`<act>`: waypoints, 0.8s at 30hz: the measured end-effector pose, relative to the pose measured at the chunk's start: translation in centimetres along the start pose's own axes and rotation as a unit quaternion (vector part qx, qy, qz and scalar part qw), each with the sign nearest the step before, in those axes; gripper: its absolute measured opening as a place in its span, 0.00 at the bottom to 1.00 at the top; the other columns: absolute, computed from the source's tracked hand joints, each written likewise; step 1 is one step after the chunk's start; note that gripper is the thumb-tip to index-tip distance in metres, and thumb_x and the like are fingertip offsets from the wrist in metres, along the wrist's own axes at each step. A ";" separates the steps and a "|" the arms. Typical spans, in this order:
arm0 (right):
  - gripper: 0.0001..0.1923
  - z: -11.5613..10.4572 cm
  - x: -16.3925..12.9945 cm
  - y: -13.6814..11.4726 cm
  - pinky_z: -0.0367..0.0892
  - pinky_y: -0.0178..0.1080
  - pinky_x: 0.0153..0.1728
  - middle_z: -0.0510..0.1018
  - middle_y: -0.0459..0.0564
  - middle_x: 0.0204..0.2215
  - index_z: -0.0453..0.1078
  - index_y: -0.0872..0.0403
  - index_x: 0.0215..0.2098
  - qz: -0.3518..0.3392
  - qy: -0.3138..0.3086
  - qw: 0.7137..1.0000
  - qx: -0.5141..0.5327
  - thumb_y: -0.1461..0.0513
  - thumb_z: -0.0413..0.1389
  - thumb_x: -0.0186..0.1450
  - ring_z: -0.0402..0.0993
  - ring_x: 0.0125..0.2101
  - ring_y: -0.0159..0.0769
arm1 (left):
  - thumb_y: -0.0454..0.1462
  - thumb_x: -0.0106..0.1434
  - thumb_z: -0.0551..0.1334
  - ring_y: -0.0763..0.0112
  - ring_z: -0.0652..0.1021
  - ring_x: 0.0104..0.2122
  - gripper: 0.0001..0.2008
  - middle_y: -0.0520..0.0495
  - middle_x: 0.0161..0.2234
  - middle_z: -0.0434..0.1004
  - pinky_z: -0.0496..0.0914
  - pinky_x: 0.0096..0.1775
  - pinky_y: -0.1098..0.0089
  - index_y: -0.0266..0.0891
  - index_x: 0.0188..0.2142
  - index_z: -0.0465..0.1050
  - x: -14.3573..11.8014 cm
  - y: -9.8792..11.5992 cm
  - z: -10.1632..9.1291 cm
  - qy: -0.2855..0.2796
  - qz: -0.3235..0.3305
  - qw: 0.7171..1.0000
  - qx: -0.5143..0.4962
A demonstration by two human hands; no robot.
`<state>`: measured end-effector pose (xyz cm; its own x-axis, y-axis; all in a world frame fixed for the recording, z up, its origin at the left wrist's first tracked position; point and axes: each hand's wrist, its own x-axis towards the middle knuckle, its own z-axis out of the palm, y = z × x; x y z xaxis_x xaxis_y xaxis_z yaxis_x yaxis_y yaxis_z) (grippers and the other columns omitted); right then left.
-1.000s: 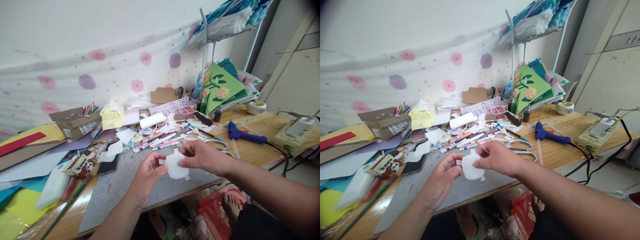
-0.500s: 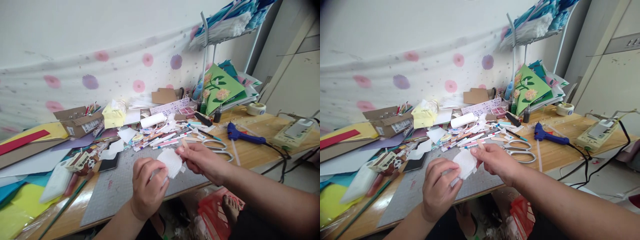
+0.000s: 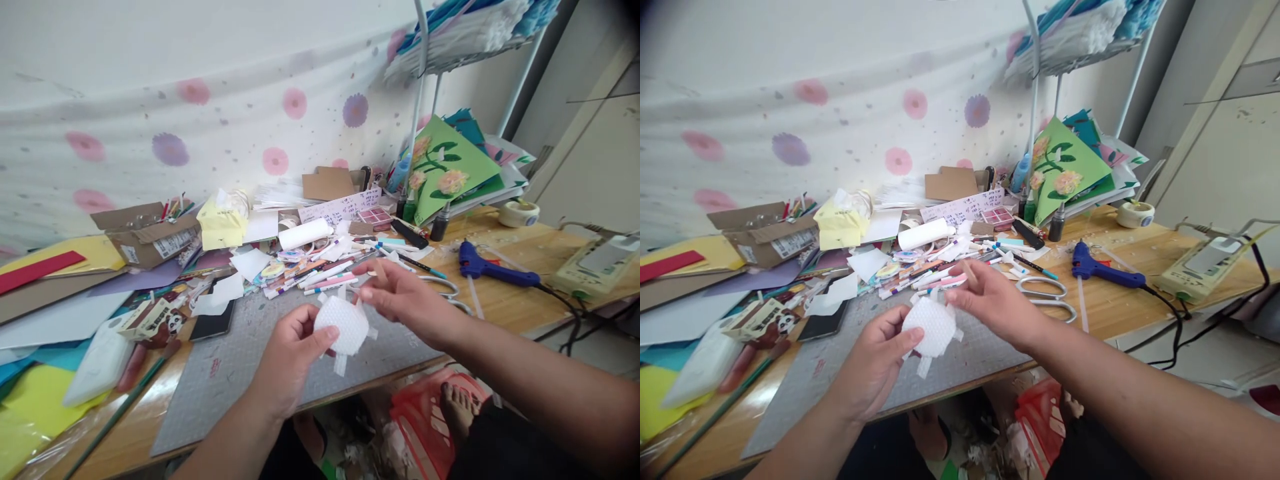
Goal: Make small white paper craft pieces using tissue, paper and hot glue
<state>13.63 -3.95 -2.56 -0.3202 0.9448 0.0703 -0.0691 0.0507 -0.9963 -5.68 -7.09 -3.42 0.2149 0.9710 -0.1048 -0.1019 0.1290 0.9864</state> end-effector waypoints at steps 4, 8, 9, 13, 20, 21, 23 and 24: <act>0.07 -0.8 0.1 -0.1 0.58 0.35 0.27 0.68 0.44 0.25 0.69 0.53 0.32 -0.078 0.064 0.987 -0.122 0.58 0.59 0.58 0.63 0.26 0.30 | 0.37 0.55 0.65 0.75 0.69 0.27 0.07 0.53 0.26 0.71 0.64 0.30 0.73 0.37 0.30 0.69 0.0 -0.6 -0.2 0.044 0.035 0.998 0.013; 0.03 -0.2 -0.2 -0.1 0.61 0.37 0.31 0.70 0.47 0.28 0.72 0.53 0.30 -0.184 0.037 0.949 -0.252 0.61 0.59 0.58 0.66 0.31 0.34 | 0.38 0.56 0.65 0.75 0.67 0.26 0.09 0.55 0.25 0.69 0.62 0.30 0.74 0.38 0.28 0.66 0.0 -1.1 -0.6 0.060 0.055 0.996 0.047; 0.04 0.1 -0.3 -0.1 0.61 0.36 0.29 0.70 0.47 0.28 0.72 0.53 0.31 -0.192 0.040 0.945 -0.263 0.61 0.59 0.58 0.65 0.29 0.33 | 0.38 0.56 0.65 0.75 0.67 0.26 0.09 0.55 0.25 0.68 0.62 0.29 0.74 0.38 0.28 0.65 0.0 -1.1 -0.6 0.060 0.055 0.995 0.052; 0.05 1.2 -0.3 0.6 0.57 0.34 0.23 0.68 0.46 0.28 0.72 0.53 0.31 -0.183 0.059 0.934 -0.302 0.62 0.61 0.56 0.61 0.23 0.29 | 0.39 0.55 0.65 0.75 0.66 0.25 0.09 0.55 0.24 0.68 0.61 0.27 0.75 0.38 0.27 0.65 -0.1 -1.0 -0.1 0.076 0.053 0.994 0.058; 0.06 1.6 -0.4 0.5 0.60 0.35 0.27 0.70 0.47 0.25 0.69 0.54 0.25 -0.231 0.071 0.905 -0.349 0.67 0.55 0.59 0.66 0.27 0.32 | 0.37 0.55 0.64 0.76 0.67 0.25 0.08 0.56 0.23 0.68 0.61 0.27 0.76 0.39 0.26 0.66 -0.5 -1.0 0.3 0.108 0.083 0.981 0.136; 0.07 1.5 -0.4 0.2 0.60 0.35 0.27 0.69 0.47 0.24 0.67 0.54 0.24 -0.226 0.076 0.906 -0.349 0.68 0.54 0.59 0.65 0.26 0.32 | 0.38 0.55 0.64 0.76 0.67 0.25 0.08 0.56 0.23 0.68 0.61 0.27 0.76 0.39 0.26 0.66 -0.5 -1.1 0.2 0.111 0.084 0.982 0.129; 0.08 1.2 -0.5 -0.3 0.59 0.35 0.26 0.68 0.46 0.23 0.63 0.53 0.22 -0.205 0.088 0.915 -0.337 0.68 0.53 0.59 0.63 0.25 0.31 | 0.38 0.56 0.64 0.76 0.66 0.25 0.08 0.56 0.24 0.68 0.61 0.28 0.76 0.39 0.27 0.66 -0.5 -1.3 0.0 0.110 0.081 0.986 0.099; 0.09 1.0 -0.5 -0.5 0.59 0.35 0.26 0.67 0.46 0.23 0.62 0.53 0.22 -0.200 0.088 0.918 -0.331 0.68 0.52 0.59 0.63 0.24 0.31 | 0.38 0.56 0.64 0.76 0.66 0.25 0.07 0.56 0.24 0.68 0.62 0.28 0.76 0.39 0.27 0.66 -0.5 -1.4 -0.1 0.107 0.080 0.988 0.080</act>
<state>12.86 -4.79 -2.09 -0.2327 0.8427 0.4855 0.4593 0.5353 -0.7089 -5.71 -7.74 -4.79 -0.0038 0.9989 0.0464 0.0407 -0.0462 0.9981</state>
